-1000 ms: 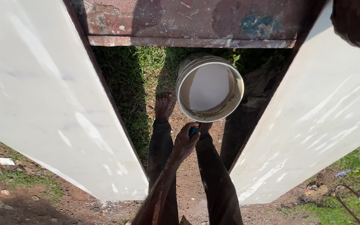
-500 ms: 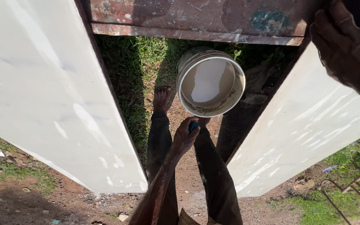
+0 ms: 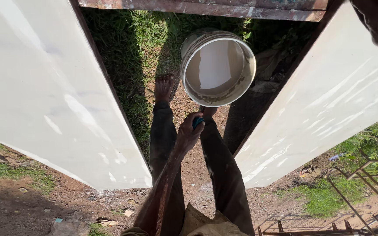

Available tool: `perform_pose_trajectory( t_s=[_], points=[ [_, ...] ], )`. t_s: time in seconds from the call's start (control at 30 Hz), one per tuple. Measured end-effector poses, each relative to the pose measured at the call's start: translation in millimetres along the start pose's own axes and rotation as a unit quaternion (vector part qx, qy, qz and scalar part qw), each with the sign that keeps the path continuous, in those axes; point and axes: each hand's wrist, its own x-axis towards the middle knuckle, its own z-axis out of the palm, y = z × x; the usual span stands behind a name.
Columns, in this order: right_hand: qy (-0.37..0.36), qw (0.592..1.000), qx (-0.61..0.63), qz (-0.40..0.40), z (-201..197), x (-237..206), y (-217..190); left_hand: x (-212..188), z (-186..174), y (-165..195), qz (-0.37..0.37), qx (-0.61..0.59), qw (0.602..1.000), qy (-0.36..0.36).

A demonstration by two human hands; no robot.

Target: The person scrubs a large white tile with a sponge, repeatedly dipping it into a bucket of water. The person wipes the entire surface of the tile, then moves to a second tile and repeats the process.

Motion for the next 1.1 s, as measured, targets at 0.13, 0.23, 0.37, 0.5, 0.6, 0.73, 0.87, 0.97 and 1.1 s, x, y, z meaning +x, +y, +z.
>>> perform_pose_trajectory(
  t_s=[0.13,0.23,0.37,0.5,0.6,0.73,0.87,0.97,1.1],
  points=[
    [-0.081,0.995,-0.016,-0.049,-15,-3,-39,-3,2,2,0.013,-0.013,1.000,0.000],
    [-0.131,0.984,-0.025,-0.116,-31,-4,-57,-5,-1,0,0.005,0.008,1.000,-0.002],
    [-0.097,0.993,0.023,-0.068,-16,-14,-63,-3,-2,-5,0.008,0.008,1.000,0.001],
    [-0.034,0.996,0.059,0.059,-18,-16,-106,1,4,-6,0.027,0.005,1.000,0.001],
    [-0.155,0.969,0.135,-0.138,-51,-17,-188,1,2,-6,0.017,-0.010,1.000,-0.010],
    [-0.160,0.962,0.159,-0.155,-46,-14,-190,2,-13,-13,-0.001,-0.006,1.000,-0.006],
    [-0.166,0.981,0.068,-0.078,-7,-18,-154,9,-19,-25,0.030,0.028,0.999,0.020],
    [-0.153,0.983,0.076,-0.061,5,-19,-196,16,-12,-32,0.057,0.024,0.998,0.020],
    [-0.205,0.945,0.216,-0.137,-12,-23,-368,12,-7,-40,0.063,0.008,0.998,-0.012]
  ],
)
